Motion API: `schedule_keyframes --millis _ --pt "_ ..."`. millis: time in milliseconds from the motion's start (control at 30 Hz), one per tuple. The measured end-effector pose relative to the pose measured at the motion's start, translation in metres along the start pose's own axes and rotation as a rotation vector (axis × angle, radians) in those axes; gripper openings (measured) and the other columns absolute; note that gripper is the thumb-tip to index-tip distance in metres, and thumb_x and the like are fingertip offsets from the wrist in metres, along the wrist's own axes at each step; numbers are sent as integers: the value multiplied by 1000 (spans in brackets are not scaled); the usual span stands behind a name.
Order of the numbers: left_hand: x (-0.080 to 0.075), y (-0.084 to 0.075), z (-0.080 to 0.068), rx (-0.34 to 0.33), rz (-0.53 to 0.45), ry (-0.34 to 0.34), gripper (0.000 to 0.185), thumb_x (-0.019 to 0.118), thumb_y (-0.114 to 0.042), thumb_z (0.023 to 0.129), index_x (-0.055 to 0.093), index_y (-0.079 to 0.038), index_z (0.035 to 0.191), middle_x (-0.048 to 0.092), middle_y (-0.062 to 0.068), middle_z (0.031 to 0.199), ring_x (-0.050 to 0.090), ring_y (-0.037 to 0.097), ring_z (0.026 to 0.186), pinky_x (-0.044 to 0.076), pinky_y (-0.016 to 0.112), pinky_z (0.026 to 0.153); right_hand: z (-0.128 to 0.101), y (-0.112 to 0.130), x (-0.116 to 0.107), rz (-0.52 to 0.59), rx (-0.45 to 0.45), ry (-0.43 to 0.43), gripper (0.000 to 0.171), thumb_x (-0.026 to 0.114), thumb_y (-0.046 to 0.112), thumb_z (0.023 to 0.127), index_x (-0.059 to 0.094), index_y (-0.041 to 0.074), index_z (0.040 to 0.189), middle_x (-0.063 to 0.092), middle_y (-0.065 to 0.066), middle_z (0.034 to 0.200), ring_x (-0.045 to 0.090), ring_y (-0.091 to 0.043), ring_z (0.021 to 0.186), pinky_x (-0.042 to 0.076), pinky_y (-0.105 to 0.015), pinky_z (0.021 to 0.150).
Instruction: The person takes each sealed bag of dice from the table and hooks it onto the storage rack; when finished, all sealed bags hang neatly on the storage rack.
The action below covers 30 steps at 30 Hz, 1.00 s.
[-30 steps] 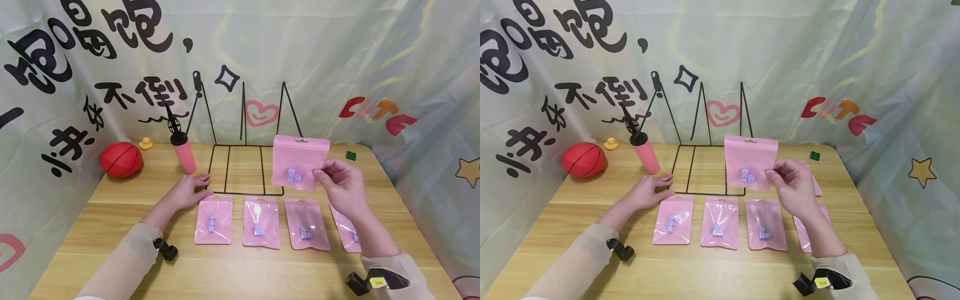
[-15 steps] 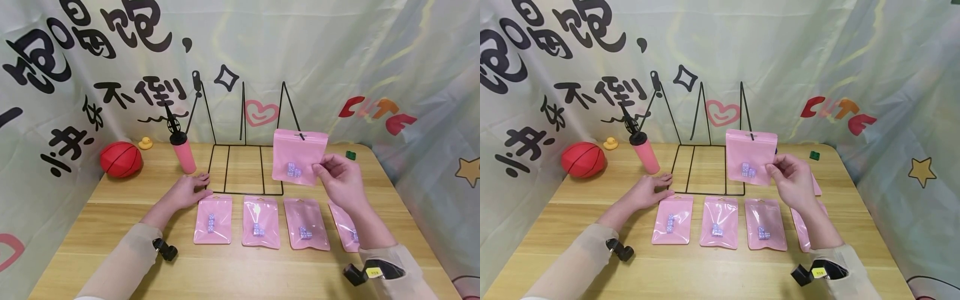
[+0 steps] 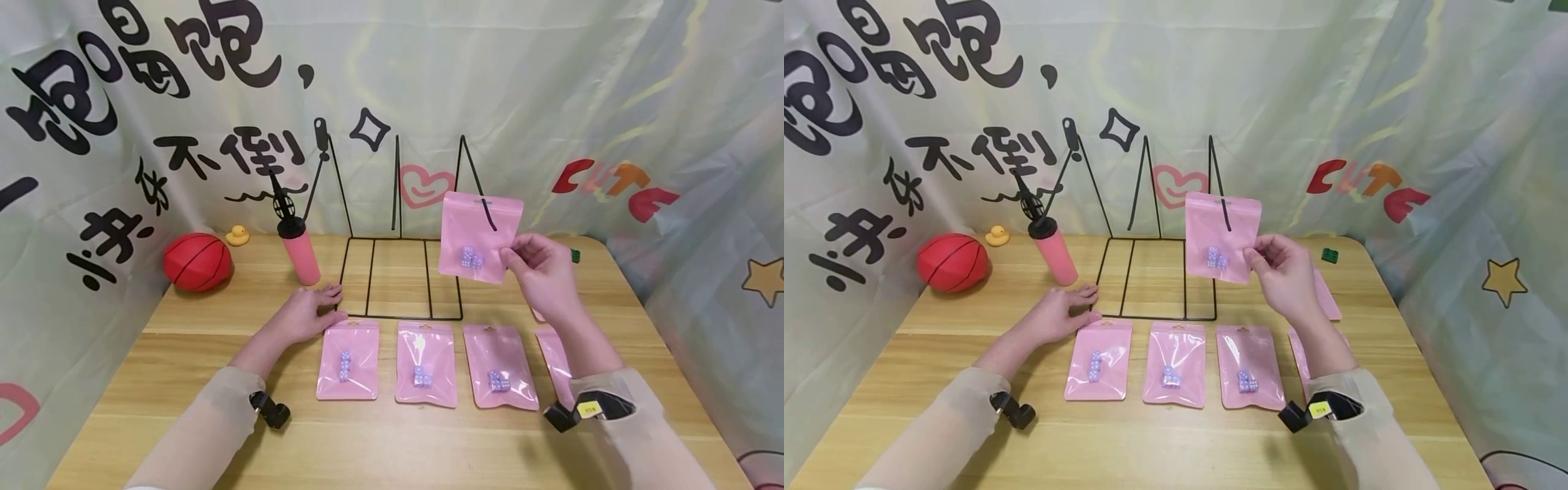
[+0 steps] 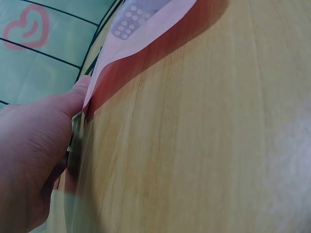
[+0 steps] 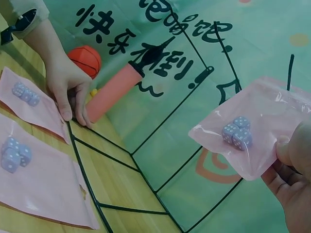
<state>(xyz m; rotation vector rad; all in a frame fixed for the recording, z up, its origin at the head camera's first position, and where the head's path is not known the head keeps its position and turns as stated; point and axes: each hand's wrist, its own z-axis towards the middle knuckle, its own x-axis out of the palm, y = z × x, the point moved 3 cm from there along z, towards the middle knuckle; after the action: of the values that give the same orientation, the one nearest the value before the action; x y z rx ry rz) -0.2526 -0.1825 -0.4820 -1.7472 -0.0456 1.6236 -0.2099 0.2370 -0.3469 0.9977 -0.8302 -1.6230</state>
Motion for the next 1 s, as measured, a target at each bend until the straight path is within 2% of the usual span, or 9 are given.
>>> schedule_keyframes --millis 133,333,433,500,567,633,700,833,1000 --pt "1 2 0 -4 -5 8 51 78 -35 99 68 -3 138 59 10 149 45 31 147 34 49 121 7 -4 3 -31 35 -7 4 69 -2 101 72 -4 100 73 -7 88 65 -15 75 54 -19 63" --pt "2 3 0 1 -1 8 51 78 -36 99 68 -3 138 59 9 149 45 31 146 35 48 120 21 -8 5 -84 67 -22 10 69 2 102 71 -8 103 73 -9 89 65 -15 77 53 -19 64" --pt "1 2 1 14 6 4 52 78 -36 99 68 -3 138 59 10 148 46 32 145 36 49 120 29 -9 5 -107 87 -25 7 69 3 102 71 -4 103 72 -10 91 66 -15 80 54 -19 67" --pt "1 2 2 19 14 4 52 78 -36 99 68 -3 138 60 10 147 47 32 145 36 48 120 34 -9 5 -110 100 -26 4 68 3 103 72 2 101 72 -10 93 66 -15 83 55 -18 71" --pt "1 2 2 23 19 4 52 78 -36 99 68 -3 137 60 10 147 47 33 145 36 49 119 39 -11 6 -107 113 -32 9 67 2 103 72 9 99 72 -9 94 66 -16 85 56 -18 73" --pt "1 3 1 23 18 4 52 78 -36 99 68 -3 137 60 10 147 47 33 145 37 49 119 44 -11 7 -113 129 -38 8 67 5 104 72 10 100 71 -7 95 65 -17 87 56 -18 74" --pt "1 3 1 24 17 1 51 78 -36 99 68 -3 137 60 10 147 47 33 145 37 49 119 49 -13 7 -120 151 -45 6 68 8 104 73 5 105 71 -5 97 65 -17 88 56 -18 76" --pt "2 3 0 26 14 -5 51 78 -36 100 68 -3 137 60 10 147 47 33 144 37 49 119 57 -17 9 -131 193 -54 24 68 15 105 70 -5 117 71 -2 98 66 -16 89 56 -19 76" --pt "1 3 0 29 23 -10 52 78 -37 99 68 -2 137 60 10 147 47 33 144 37 49 119 66 -18 11 -106 193 -56 26 68 16 105 69 -6 118 70 -2 99 64 -16 90 56 -19 76"
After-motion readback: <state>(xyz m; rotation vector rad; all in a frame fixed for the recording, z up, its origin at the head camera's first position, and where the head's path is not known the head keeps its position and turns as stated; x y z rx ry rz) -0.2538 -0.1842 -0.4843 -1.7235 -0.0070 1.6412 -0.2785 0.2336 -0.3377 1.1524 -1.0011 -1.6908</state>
